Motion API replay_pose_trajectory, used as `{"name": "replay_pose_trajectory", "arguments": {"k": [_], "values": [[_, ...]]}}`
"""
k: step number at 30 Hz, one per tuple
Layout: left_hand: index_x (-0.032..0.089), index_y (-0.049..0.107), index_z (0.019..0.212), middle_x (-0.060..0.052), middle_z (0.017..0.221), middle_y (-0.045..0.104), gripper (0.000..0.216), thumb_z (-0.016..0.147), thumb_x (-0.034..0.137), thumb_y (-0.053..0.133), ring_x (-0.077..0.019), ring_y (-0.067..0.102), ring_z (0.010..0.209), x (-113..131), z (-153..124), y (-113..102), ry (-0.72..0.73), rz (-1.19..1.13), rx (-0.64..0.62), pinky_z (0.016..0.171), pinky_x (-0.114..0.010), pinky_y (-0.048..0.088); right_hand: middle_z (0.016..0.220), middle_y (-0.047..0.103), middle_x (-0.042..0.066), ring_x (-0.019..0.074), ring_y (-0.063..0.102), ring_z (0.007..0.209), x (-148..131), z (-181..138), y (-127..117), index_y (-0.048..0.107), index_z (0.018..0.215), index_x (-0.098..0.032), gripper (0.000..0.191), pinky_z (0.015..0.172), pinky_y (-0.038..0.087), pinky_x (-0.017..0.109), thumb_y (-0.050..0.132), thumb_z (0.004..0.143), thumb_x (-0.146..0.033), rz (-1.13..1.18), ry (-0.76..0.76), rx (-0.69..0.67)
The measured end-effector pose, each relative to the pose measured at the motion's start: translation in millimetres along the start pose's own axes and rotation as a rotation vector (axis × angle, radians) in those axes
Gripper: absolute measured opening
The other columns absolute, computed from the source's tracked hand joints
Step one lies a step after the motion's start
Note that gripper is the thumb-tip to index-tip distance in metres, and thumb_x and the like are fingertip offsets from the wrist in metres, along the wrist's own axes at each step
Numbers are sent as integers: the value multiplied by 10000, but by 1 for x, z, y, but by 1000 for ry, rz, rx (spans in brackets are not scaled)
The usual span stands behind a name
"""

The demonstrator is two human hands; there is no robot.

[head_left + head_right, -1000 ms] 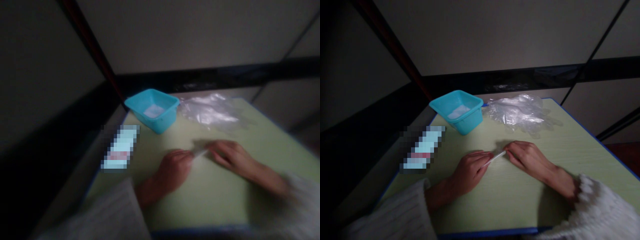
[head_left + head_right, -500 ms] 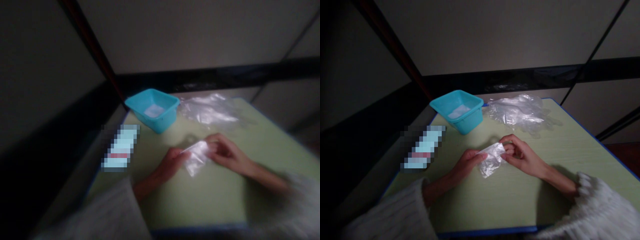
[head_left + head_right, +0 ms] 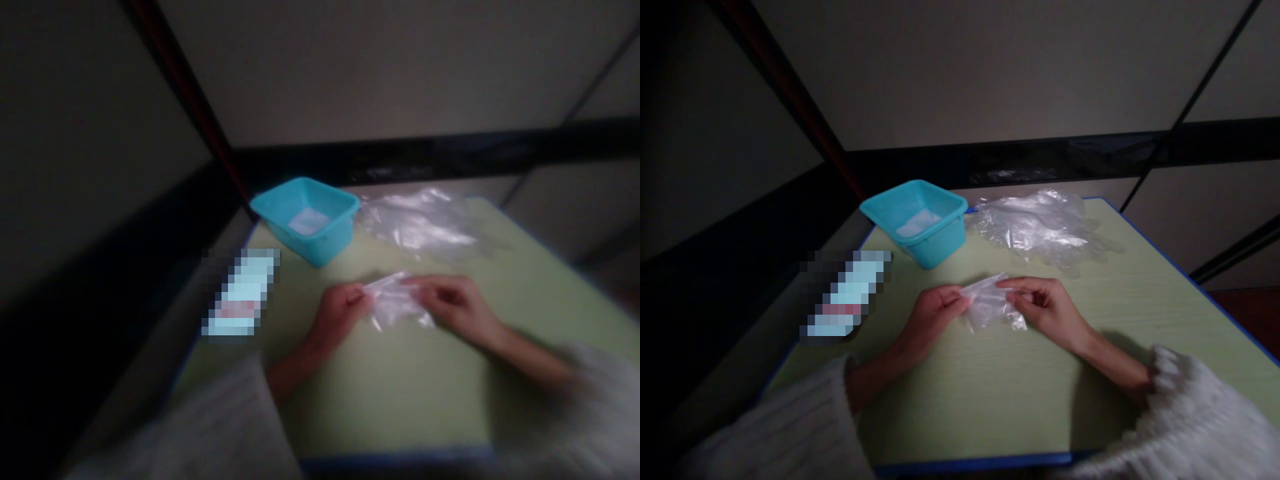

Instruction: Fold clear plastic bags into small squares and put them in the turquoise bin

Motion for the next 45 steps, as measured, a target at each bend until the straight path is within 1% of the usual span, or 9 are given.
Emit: {"name": "replay_pose_trajectory", "arguments": {"k": [4, 7, 11, 14, 17, 22, 26, 37, 45], "values": [[81, 562, 1206, 21, 587, 611, 513, 711, 207, 604, -96, 488, 527, 0, 2, -3, 3, 1, 63, 488, -175, 345, 758, 697, 55, 118, 545, 535, 2, -1, 4, 714, 1043, -179, 309, 426, 433, 212, 613, 814, -360, 2, 16, -96], [102, 525, 1279, 69, 496, 517, 576, 715, 194, 602, -71, 399, 467, 3, 2, -3, 31, 12, 21, 446, -161, 288, 724, 677, 40, 98, 498, 512, 3, -1, 6, 715, 1049, -183, 298, 418, 396, 198, 618, 805, -325, 10, 29, -149], [124, 528, 1291, 59, 540, 553, 553, 749, 216, 590, -74, 425, 490, 2, 2, -3, 48, 39, -19, 448, -162, 305, 772, 682, 48, 104, 503, 547, 3, -1, 5, 720, 1039, -178, 293, 445, 404, 206, 623, 789, -297, -3, 44, -149], [142, 568, 1254, -11, 820, 697, 491, 781, 268, 590, -116, 575, 667, -3, 1, -2, 53, 17, -34, 578, -185, 430, 782, 680, 58, 115, 513, 581, 4, -1, 6, 712, 1060, -170, 316, 467, 416, 215, 623, 786, -300, 14, 56, -129], [156, 615, 1200, -34, 996, 706, 441, 782, 297, 613, -153, 623, 814, -6, 1, -2, 60, 13, -29, 692, -212, 474, 754, 662, 55, 110, 489, 563, 4, -2, 8, 702, 1082, -171, 331, 452, 394, 215, 616, 789, -299, 30, 69, -106], [140, 659, 1135, -37, 845, 733, 396, 761, 267, 630, -159, 640, 689, -4, -1, 0, 45, 34, -46, 564, -208, 474, 660, 598, 18, 86, 412, 485, 5, -3, 9, 689, 1104, -174, 355, 409, 345, 207, 614, 790, -323, 29, 88, -100], [120, 716, 1016, -81, 914, 735, 336, 696, 206, 665, -195, 668, 749, -2, -1, 3, 40, 30, -53, 604, -234, 512, 588, 542, -4, 87, 405, 481, 2, -3, 10, 684, 1116, -171, 371, 409, 343, 202, 615, 791, -336, 18, 76, -109], [120, 652, 1141, -70, 832, 741, 484, 662, 164, 698, -175, 667, 658, -5, -2, 3, -70, -66, -130, 578, -233, 500, 826, 676, 35, 91, 484, 537, 5, -4, 12, 667, 1145, -194, 393, 454, 417, 206, 638, 771, -308, 67, 118, -138], [131, 618, 1195, -52, 817, 738, 563, 639, 146, 710, -158, 649, 649, -5, -1, 2, -88, -108, -132, 580, -216, 482, 810, 665, 25, 91, 432, 534, 4, -4, 13, 643, 1183, -216, 428, 427, 370, 200, 644, 763, -296, 87, 119, -113]]}}
Point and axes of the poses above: each hand's wrist, its own z-axis towards the middle knuckle, its own y-axis out of the palm, x = y × z, the point moved 3 cm from there along z, towards the middle knuckle
